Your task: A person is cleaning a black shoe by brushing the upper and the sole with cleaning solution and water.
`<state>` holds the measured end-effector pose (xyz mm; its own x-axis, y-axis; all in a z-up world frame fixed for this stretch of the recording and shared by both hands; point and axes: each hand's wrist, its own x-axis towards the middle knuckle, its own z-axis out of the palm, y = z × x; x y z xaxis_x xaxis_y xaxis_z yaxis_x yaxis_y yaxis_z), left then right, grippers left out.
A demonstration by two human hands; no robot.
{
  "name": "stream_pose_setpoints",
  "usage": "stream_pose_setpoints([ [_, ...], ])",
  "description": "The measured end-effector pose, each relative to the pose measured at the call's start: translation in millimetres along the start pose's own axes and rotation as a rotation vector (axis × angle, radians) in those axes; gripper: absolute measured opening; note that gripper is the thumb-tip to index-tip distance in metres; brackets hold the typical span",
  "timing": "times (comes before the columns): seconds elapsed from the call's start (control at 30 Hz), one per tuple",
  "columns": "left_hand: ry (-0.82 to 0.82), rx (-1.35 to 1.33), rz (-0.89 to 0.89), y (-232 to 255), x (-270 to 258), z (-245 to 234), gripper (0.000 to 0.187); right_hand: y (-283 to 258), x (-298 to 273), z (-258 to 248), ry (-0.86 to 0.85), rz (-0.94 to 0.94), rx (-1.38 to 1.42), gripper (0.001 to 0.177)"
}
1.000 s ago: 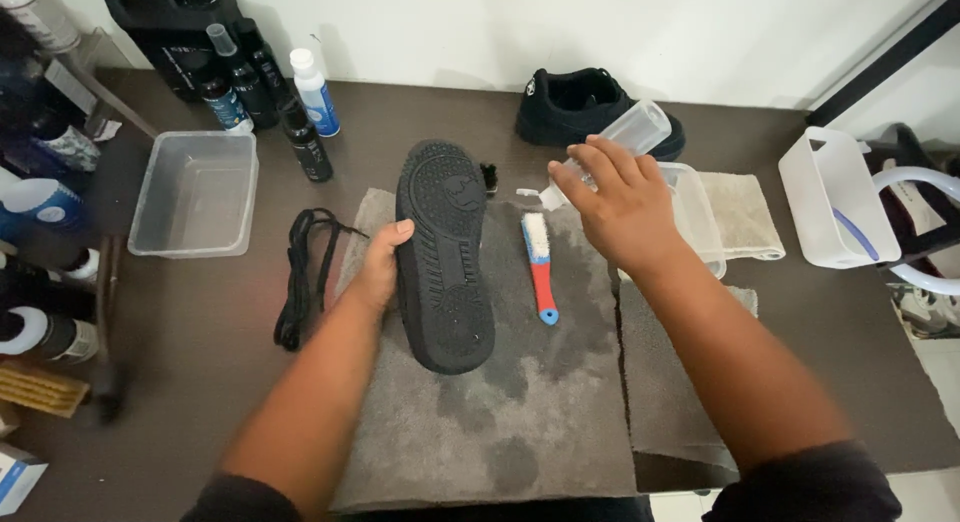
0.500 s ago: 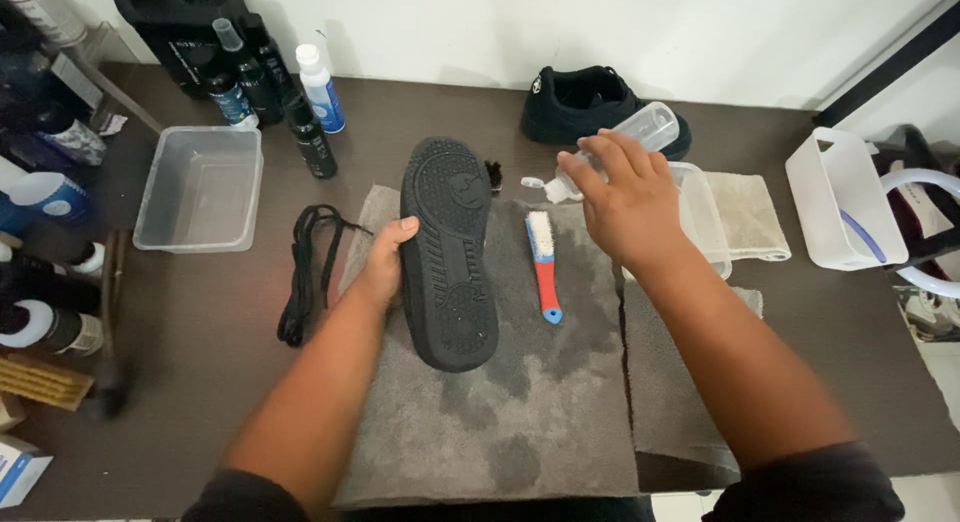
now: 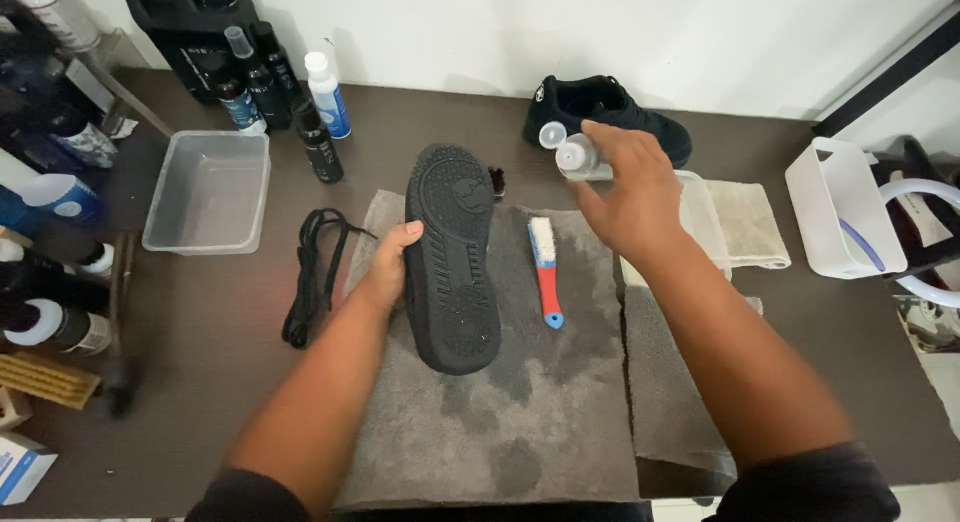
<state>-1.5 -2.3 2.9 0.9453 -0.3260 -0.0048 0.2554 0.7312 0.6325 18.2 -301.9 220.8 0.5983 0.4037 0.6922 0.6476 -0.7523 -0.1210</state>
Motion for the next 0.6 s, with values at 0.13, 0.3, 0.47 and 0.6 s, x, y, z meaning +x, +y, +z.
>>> stream_pose_setpoints([
  [0.13,0.045,0.013,-0.017,-5,3,-13,0.048,-10,8,2,-0.158,0.272,0.115,0.061],
  [0.3,0.062,0.015,-0.015,1,0,-1,0.045,-26,17,3,-0.237,0.484,0.199,0.06],
  [0.47,0.073,-0.003,-0.003,0,-2,6,0.045,-23,20,15,-0.273,0.588,0.187,0.06],
  [0.6,0.088,-0.001,-0.024,-4,4,-6,0.046,-18,16,17,-0.281,0.606,0.168,0.06],
])
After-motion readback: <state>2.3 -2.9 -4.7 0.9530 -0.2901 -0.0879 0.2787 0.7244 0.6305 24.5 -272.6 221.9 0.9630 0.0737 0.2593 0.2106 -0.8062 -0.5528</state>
